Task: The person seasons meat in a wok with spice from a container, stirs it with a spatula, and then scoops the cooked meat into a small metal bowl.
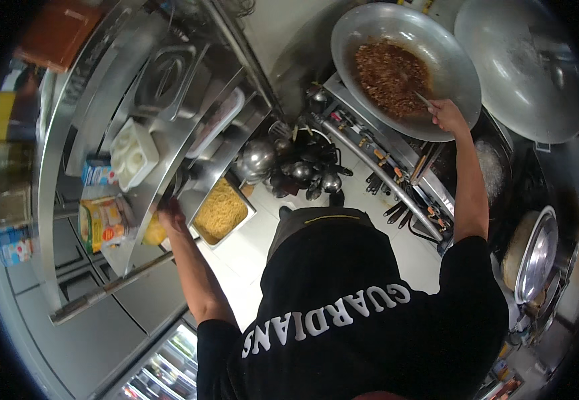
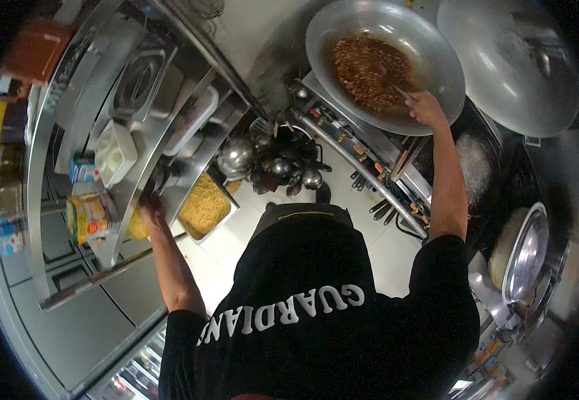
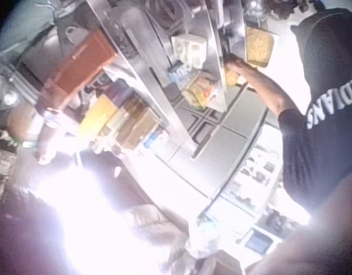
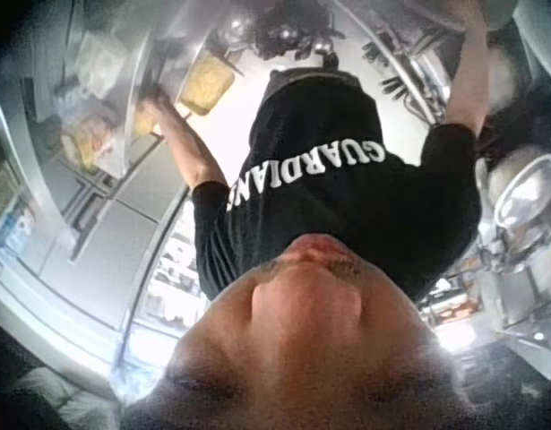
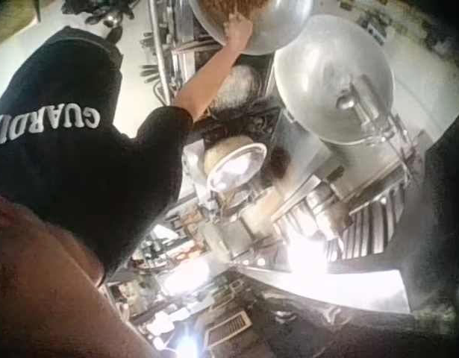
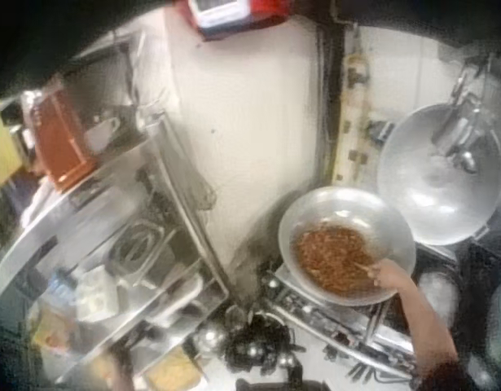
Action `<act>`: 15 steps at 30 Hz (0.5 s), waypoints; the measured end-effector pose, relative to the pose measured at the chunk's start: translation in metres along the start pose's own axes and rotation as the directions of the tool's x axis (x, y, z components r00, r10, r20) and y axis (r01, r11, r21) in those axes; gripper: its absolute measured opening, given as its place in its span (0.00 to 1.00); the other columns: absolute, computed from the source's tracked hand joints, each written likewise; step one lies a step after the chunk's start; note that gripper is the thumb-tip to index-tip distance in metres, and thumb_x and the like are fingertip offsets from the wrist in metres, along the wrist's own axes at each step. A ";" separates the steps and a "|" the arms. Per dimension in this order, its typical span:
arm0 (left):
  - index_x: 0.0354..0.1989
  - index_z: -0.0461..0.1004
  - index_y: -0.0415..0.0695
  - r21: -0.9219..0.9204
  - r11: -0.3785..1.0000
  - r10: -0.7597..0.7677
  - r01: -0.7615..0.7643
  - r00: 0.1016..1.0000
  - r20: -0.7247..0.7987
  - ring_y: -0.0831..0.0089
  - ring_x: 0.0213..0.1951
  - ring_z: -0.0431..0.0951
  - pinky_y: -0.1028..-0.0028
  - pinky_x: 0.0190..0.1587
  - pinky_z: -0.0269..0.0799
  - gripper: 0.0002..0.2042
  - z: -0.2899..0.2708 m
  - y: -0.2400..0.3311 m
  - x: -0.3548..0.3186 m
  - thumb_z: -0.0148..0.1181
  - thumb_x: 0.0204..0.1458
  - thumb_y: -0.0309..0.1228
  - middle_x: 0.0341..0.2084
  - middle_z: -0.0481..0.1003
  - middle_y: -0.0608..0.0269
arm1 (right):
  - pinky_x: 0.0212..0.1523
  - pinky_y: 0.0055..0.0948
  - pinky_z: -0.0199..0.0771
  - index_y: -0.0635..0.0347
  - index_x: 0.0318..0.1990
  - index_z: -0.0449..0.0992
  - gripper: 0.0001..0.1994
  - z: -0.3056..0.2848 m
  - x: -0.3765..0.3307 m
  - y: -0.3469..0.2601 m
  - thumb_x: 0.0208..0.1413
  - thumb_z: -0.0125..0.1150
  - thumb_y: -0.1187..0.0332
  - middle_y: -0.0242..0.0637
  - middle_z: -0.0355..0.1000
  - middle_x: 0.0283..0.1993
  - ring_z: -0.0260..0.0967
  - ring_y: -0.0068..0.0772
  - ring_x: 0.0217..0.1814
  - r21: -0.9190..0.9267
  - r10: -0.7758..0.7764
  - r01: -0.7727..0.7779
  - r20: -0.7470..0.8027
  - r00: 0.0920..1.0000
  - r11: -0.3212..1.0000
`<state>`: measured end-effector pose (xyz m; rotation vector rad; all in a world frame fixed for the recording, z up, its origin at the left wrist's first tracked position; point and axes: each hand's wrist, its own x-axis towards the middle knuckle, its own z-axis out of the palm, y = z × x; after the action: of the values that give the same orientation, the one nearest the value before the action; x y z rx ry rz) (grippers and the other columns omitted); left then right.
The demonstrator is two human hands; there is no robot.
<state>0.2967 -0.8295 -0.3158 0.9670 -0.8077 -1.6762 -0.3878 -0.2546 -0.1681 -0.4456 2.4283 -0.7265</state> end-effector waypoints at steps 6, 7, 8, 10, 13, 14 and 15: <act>0.49 0.72 0.40 0.092 0.996 0.011 0.003 0.989 -0.149 0.69 0.38 0.78 0.75 0.41 0.77 0.11 0.013 0.011 -0.028 0.55 0.60 0.29 0.38 0.77 0.58 | 0.23 0.33 0.70 0.59 0.57 0.77 0.17 -0.048 0.018 0.024 0.63 0.59 0.64 0.36 0.74 0.25 0.70 0.30 0.21 -0.047 0.081 -0.096 -0.251 0.964 0.994; 0.50 0.71 0.39 0.048 0.999 -0.006 0.014 0.988 -0.151 0.68 0.39 0.78 0.74 0.42 0.77 0.12 -0.011 0.015 -0.039 0.53 0.61 0.31 0.40 0.77 0.56 | 0.25 0.33 0.72 0.58 0.56 0.77 0.17 -0.045 0.039 0.026 0.63 0.59 0.64 0.37 0.77 0.29 0.74 0.33 0.25 -0.120 0.076 -0.114 -0.282 0.956 0.986; 0.51 0.71 0.38 0.000 0.999 -0.034 0.034 0.989 -0.142 0.67 0.41 0.78 0.74 0.43 0.77 0.13 -0.021 0.016 -0.043 0.51 0.62 0.32 0.41 0.77 0.55 | 0.29 0.35 0.75 0.56 0.56 0.78 0.16 -0.042 0.066 0.047 0.62 0.59 0.64 0.38 0.77 0.36 0.75 0.35 0.32 -0.230 0.042 -0.111 -0.288 0.957 0.967; 0.51 0.70 0.37 -0.002 0.998 -0.068 0.070 0.963 -0.260 0.64 0.42 0.77 0.70 0.44 0.77 0.15 0.050 0.008 -0.081 0.47 0.63 0.35 0.43 0.75 0.54 | 0.41 0.38 0.77 0.53 0.54 0.78 0.17 -0.027 0.094 0.078 0.58 0.61 0.64 0.37 0.75 0.50 0.75 0.39 0.46 -0.463 -0.032 -0.097 -0.264 0.964 0.881; 0.50 0.70 0.33 0.011 1.000 0.030 -0.028 0.860 -0.509 0.58 0.44 0.75 0.60 0.45 0.77 0.17 0.040 0.010 -0.138 0.47 0.63 0.36 0.47 0.73 0.50 | 0.52 0.40 0.74 0.52 0.54 0.79 0.18 0.004 0.094 0.030 0.55 0.62 0.65 0.39 0.73 0.59 0.72 0.44 0.55 -0.776 -0.419 0.296 0.045 0.907 0.557; 0.45 0.70 0.33 0.107 0.994 0.061 -0.016 0.899 -0.434 0.60 0.41 0.74 0.57 0.43 0.76 0.15 0.025 0.006 -0.151 0.49 0.59 0.34 0.42 0.73 0.51 | 0.55 0.40 0.72 0.52 0.54 0.79 0.18 0.004 0.084 0.024 0.54 0.62 0.66 0.40 0.73 0.60 0.72 0.45 0.56 -0.805 -0.516 0.414 0.160 0.842 0.425; 0.38 0.70 0.36 0.153 0.984 -0.007 0.089 0.884 -0.468 0.65 0.37 0.72 0.59 0.41 0.76 0.09 0.011 0.004 -0.156 0.52 0.54 0.30 0.35 0.70 0.56 | 0.57 0.40 0.70 0.53 0.54 0.79 0.18 -0.005 0.070 0.028 0.53 0.62 0.66 0.41 0.72 0.61 0.71 0.46 0.57 -0.785 -0.529 0.452 0.191 0.827 0.423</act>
<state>0.3172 -0.6802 -0.2726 1.4523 -0.6070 -1.3420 -0.4499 -0.2618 -0.2098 -1.5865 2.5954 0.2810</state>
